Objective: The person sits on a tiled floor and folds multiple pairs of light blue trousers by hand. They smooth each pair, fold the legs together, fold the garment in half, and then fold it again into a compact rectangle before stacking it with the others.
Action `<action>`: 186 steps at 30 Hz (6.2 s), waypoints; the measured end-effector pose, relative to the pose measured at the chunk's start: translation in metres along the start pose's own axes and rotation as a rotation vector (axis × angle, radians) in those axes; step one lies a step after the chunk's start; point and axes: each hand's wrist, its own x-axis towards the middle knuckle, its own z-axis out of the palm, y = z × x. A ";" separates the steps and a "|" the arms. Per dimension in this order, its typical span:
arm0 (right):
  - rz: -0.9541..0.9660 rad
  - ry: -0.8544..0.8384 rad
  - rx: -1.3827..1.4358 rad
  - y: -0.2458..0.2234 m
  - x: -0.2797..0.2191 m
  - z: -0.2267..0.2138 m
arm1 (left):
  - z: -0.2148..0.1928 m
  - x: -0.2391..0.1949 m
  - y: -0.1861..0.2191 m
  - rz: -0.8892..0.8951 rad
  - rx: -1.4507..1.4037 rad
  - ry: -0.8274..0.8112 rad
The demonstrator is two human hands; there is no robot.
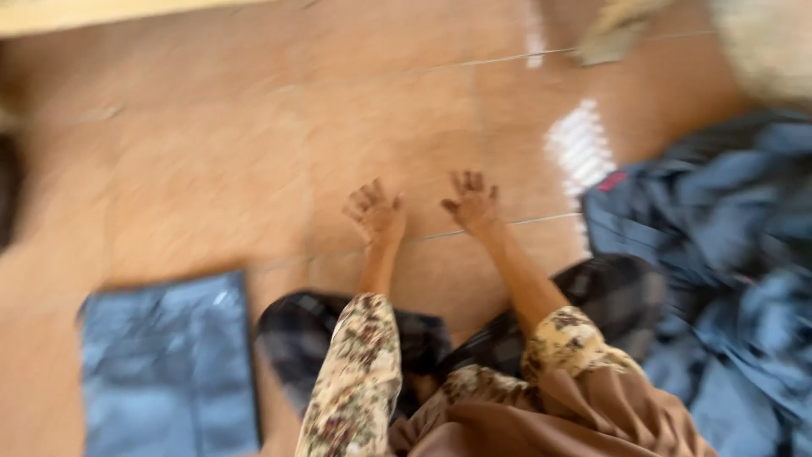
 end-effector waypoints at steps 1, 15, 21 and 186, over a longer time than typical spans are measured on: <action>-0.002 -0.027 0.059 0.015 -0.008 -0.013 | -0.001 -0.003 0.017 0.008 -0.009 -0.055; 0.386 0.624 0.312 0.363 -0.180 -0.035 | 0.073 -0.242 0.352 0.983 -0.499 -0.095; 0.892 0.794 -0.117 0.429 -0.328 -0.085 | 0.122 -0.309 0.370 1.104 -0.517 -0.739; -0.376 0.784 -0.227 0.047 -0.027 -0.066 | -0.171 0.128 -0.285 0.027 -1.563 0.959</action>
